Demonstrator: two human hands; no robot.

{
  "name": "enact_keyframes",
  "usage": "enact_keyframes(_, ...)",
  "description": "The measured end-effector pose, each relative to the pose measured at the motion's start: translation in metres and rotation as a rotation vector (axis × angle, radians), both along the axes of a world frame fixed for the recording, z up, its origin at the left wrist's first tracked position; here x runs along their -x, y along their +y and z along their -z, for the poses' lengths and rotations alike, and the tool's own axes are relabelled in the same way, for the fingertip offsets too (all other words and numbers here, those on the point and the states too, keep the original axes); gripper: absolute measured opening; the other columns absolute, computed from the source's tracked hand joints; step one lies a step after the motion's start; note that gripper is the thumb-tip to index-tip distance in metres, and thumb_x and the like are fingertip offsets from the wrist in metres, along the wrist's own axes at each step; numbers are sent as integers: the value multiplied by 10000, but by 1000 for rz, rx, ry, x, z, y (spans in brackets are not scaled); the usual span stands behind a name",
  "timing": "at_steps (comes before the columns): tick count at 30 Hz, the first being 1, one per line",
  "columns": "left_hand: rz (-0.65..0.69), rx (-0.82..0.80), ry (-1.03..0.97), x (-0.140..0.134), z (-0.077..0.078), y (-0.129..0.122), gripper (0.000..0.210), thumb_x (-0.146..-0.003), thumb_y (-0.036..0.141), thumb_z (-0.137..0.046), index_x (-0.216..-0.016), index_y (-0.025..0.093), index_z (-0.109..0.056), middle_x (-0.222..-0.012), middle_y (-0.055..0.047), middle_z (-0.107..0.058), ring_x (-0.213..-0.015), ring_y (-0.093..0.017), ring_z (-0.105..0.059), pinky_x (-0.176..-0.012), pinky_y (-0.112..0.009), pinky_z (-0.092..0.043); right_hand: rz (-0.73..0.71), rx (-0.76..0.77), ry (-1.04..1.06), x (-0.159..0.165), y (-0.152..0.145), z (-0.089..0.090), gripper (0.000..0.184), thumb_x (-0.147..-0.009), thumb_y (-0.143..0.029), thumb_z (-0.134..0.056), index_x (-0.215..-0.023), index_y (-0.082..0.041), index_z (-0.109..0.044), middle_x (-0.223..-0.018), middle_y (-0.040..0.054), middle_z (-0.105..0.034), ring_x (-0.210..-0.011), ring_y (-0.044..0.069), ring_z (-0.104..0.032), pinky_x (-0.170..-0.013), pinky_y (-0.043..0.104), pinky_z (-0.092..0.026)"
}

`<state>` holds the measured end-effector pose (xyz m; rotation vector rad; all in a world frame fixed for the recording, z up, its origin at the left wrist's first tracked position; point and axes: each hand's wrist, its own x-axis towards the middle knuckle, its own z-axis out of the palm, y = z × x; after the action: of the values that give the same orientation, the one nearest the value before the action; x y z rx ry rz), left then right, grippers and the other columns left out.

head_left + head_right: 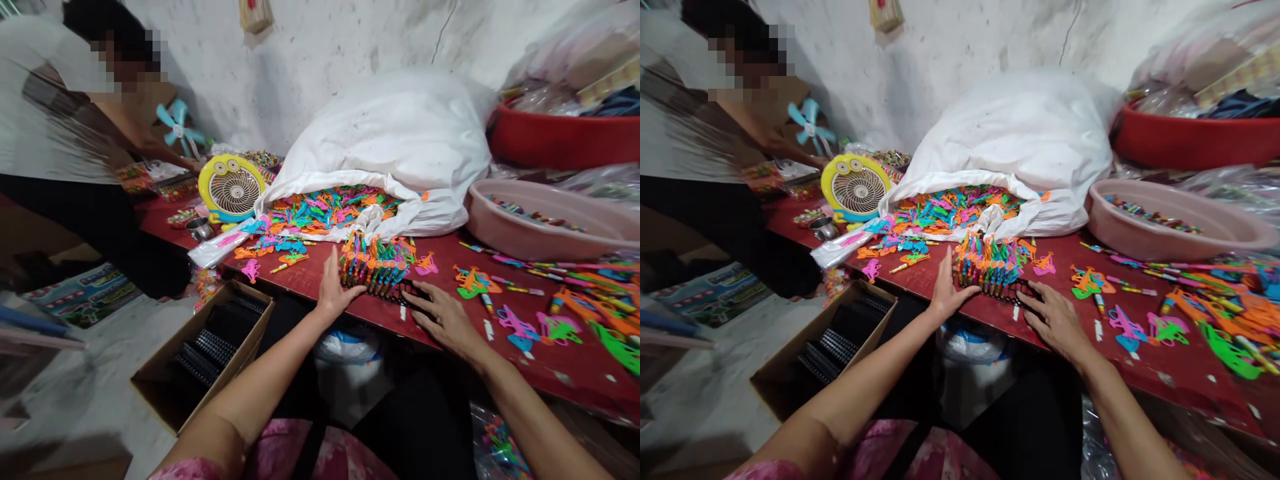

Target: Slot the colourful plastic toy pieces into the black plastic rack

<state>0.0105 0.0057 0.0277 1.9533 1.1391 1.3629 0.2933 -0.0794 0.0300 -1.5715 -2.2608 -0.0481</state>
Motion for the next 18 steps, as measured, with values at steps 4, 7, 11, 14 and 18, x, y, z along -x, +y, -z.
enact_keyframes(4,-137,92,214,5,1,-5,998,-701,453,-818,-1496,177,-283,-1362,-163,-505,-1230,-310,-511,-1044,-457,-424,30,-21,-10,3,-1,1,402,-957,-391,-447,-1314,-325,-619,-1462,83,-475,-1306,287,-471,-1005,511,-437)
enact_keyframes(7,-175,85,419,5,-4,-8,540,-790,474,-732,-1234,201,-591,-1280,-117,-582,-1219,-300,-510,-1044,-454,-402,63,-50,-21,9,-3,3,402,-957,-366,-454,-1318,-300,-619,-1449,94,-490,-1307,297,-468,-999,514,-443)
enact_keyframes(11,-195,62,545,7,-8,-10,376,-857,460,-654,-1112,185,-668,-1263,-122,-599,-1210,-295,-512,-1032,-446,-403,73,-104,-11,20,-13,0,385,-956,-321,-480,-1312,-274,-621,-1452,98,-484,-1324,293,-448,-1035,502,-417)
enact_keyframes(14,-167,30,588,13,-3,-8,368,-879,413,-629,-1170,189,-657,-1267,-121,-604,-1207,-289,-520,-1024,-442,-413,103,-188,79,22,-28,-9,355,-962,-283,-479,-1277,-236,-636,-1373,109,-544,-1261,264,-494,-1010,450,-438)
enact_keyframes(18,-136,-35,606,20,4,-4,363,-891,402,-601,-1181,192,-658,-1266,-115,-611,-1180,-285,-542,-1005,-434,-438,272,-328,160,-2,-53,-22,291,-967,-269,-472,-1172,-202,-667,-1119,101,-649,-1040,231,-582,-914,404,-468)
